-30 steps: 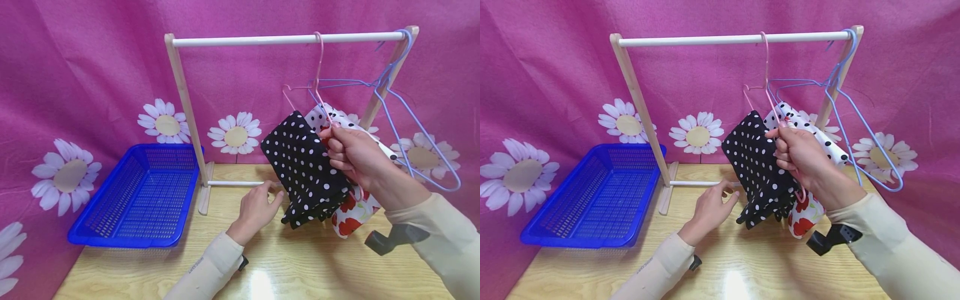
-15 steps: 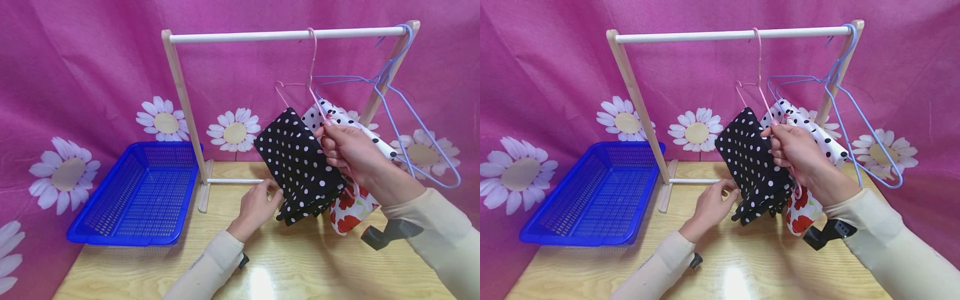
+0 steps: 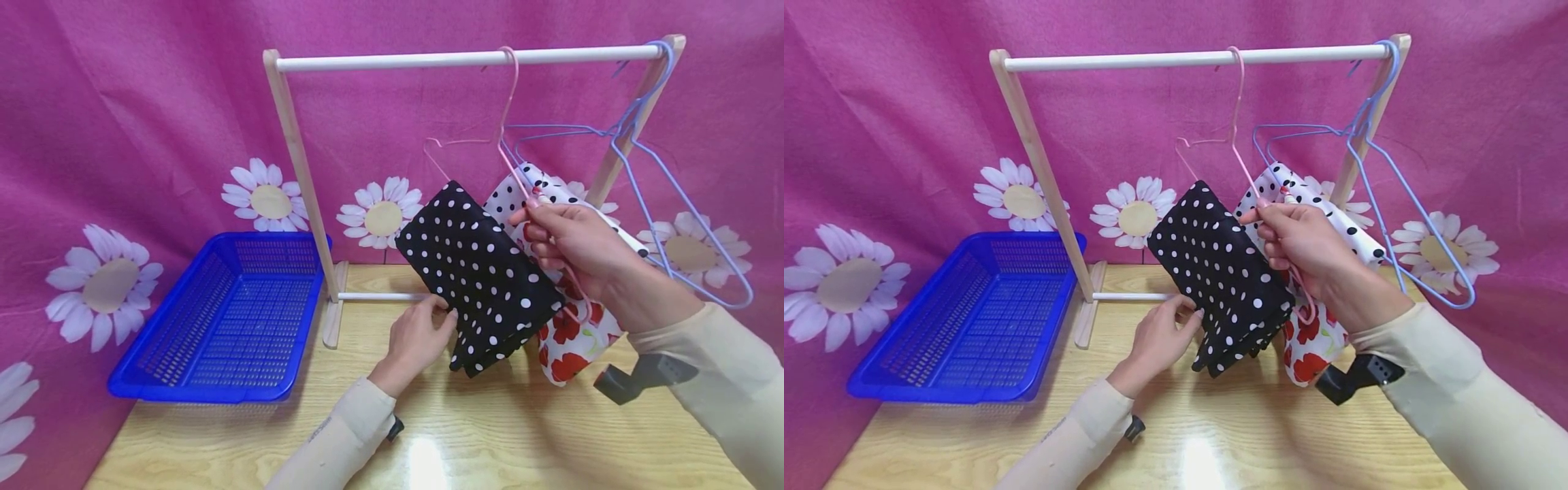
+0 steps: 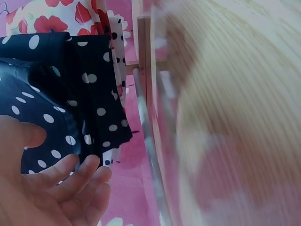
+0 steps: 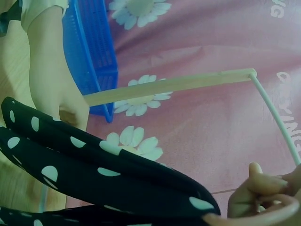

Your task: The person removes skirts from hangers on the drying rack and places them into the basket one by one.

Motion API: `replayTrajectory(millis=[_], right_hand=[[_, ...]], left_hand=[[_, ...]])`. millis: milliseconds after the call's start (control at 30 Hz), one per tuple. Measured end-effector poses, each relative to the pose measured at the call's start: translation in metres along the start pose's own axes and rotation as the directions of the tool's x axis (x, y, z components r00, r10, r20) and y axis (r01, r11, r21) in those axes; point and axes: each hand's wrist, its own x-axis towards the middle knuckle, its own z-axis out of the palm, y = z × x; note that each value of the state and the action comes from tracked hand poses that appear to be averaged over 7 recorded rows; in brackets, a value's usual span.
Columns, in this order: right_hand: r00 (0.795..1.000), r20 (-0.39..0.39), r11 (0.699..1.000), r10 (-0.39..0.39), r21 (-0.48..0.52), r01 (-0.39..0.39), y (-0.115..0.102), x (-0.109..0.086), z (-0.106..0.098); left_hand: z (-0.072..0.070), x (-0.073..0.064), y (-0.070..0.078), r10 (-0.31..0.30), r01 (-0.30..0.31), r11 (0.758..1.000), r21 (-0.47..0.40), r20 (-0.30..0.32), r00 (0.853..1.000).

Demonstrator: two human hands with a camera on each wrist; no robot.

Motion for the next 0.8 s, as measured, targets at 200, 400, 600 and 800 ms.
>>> replayTrajectory(millis=[200,400,600,800], right_hand=[[1.0,-0.019,1.0,0.0,-0.009,0.0,-0.001,0.002,0.002],[1.0,-0.014,1.0,-0.005,0.023,0.006,-0.001,0.003,0.004],[1.0,0.0,0.998,-0.022,0.053,0.022,0.001,0.005,0.006],[1.0,-0.019,0.999,-0.024,0.022,0.024,0.001,0.005,0.01]], left_hand=[[0.0,0.002,-0.009,-0.039,0.039,0.998,-0.044,-0.001,0.999],[0.005,0.007,-0.021,-0.128,0.128,0.985,-0.113,0.008,0.992],[0.012,0.012,-0.029,-0.231,0.231,0.931,-0.284,0.033,0.972],[0.023,0.015,-0.03,-0.299,0.323,0.772,-0.547,0.136,0.945]])
